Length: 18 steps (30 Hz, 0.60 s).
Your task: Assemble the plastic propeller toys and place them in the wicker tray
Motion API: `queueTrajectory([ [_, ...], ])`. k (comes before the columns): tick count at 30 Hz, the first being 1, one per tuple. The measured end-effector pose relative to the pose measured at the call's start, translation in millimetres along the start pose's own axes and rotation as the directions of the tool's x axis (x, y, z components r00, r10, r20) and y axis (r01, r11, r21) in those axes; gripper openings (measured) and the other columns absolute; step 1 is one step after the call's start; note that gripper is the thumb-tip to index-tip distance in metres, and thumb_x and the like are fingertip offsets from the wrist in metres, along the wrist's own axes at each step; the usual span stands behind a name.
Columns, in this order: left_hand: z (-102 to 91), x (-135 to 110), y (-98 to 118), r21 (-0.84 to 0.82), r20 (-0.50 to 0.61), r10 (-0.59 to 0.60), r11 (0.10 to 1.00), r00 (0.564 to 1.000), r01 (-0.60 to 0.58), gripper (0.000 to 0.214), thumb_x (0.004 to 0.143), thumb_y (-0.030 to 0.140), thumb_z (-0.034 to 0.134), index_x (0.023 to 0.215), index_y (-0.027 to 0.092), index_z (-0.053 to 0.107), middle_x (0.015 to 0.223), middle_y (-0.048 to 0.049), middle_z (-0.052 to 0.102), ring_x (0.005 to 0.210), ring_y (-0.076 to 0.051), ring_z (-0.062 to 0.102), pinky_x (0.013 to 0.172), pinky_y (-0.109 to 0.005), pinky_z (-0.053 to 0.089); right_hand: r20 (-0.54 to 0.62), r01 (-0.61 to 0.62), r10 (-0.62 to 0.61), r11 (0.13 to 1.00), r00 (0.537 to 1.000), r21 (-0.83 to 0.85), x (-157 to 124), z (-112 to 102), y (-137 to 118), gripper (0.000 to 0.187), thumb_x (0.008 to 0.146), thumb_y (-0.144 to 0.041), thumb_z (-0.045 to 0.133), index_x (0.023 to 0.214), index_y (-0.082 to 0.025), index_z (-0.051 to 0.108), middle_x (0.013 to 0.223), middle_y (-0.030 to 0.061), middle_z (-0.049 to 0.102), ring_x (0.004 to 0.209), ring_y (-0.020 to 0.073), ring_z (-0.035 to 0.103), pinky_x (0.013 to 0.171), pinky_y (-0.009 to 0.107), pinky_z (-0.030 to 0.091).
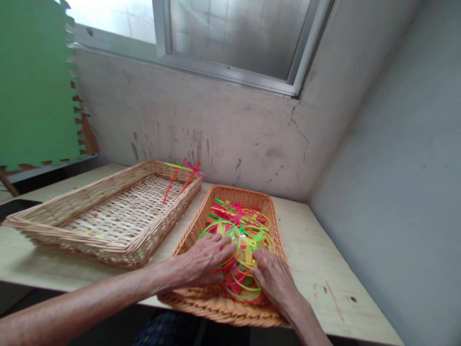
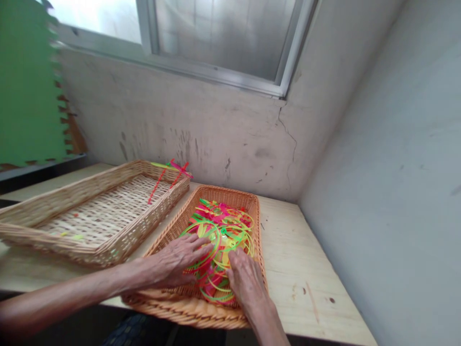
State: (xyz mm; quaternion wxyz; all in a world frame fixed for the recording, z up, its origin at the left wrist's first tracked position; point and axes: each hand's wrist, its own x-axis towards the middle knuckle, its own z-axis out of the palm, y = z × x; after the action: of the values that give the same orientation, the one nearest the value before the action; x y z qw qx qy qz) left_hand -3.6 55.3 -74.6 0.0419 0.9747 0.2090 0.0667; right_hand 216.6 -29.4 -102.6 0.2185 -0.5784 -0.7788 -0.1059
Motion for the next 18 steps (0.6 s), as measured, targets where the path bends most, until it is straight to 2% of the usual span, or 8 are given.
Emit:
queueTrajectory([
  [6,-3.7,-1,-2,-0.034,0.0,-0.008,0.999,1.0,0.008,0.069,0.068,0.037,0.068,0.128,0.02,0.04,0.124,-0.0128,0.05,0.107,-0.029,0.048,0.093,-0.041,0.037,-0.002,-0.008,0.008,1.0,1.0,0.012,6,-10,-7,0.01,0.079,-0.019,0.054,0.087,-0.024,0.058,0.079,0.0012,0.063,0.068,0.013,0.06,0.058,0.021,0.041],
  [11,-13.2,-2,-11,-0.06,-0.095,-0.037,0.998,0.995,0.031,0.048,0.078,0.04,0.059,0.121,0.022,0.049,0.126,-0.011,0.051,0.106,-0.026,0.052,0.091,-0.039,0.04,0.027,0.012,-0.013,0.999,1.0,0.039,4,-24,-15,0.005,0.083,-0.023,0.051,0.083,-0.023,0.056,0.075,-0.0002,0.062,0.064,0.0117,0.059,0.056,0.02,0.04],
  [15,-32.0,24,-32,-0.104,-0.193,-0.066,0.994,0.979,0.046,0.027,0.088,0.03,0.042,0.109,0.022,0.058,0.109,-0.0078,0.059,0.096,-0.02,0.057,0.084,-0.031,0.044,0.091,-0.038,0.027,0.991,0.995,0.127,-4,-27,-22,0.015,0.089,-0.023,0.04,0.08,-0.023,0.053,0.074,-0.0006,0.06,0.065,0.0122,0.059,0.056,0.022,0.038],
  [18,-36.9,55,-56,-0.103,-0.227,-0.141,0.987,0.964,0.12,0.027,0.086,0.019,0.041,0.106,0.02,0.059,0.104,-0.008,0.06,0.094,-0.019,0.057,0.082,-0.028,0.045,0.069,-0.102,0.09,0.978,0.994,0.184,-15,-21,-27,0.024,0.092,-0.025,0.034,0.075,-0.022,0.051,0.069,-0.0012,0.057,0.062,0.0125,0.057,0.056,0.023,0.036],
])
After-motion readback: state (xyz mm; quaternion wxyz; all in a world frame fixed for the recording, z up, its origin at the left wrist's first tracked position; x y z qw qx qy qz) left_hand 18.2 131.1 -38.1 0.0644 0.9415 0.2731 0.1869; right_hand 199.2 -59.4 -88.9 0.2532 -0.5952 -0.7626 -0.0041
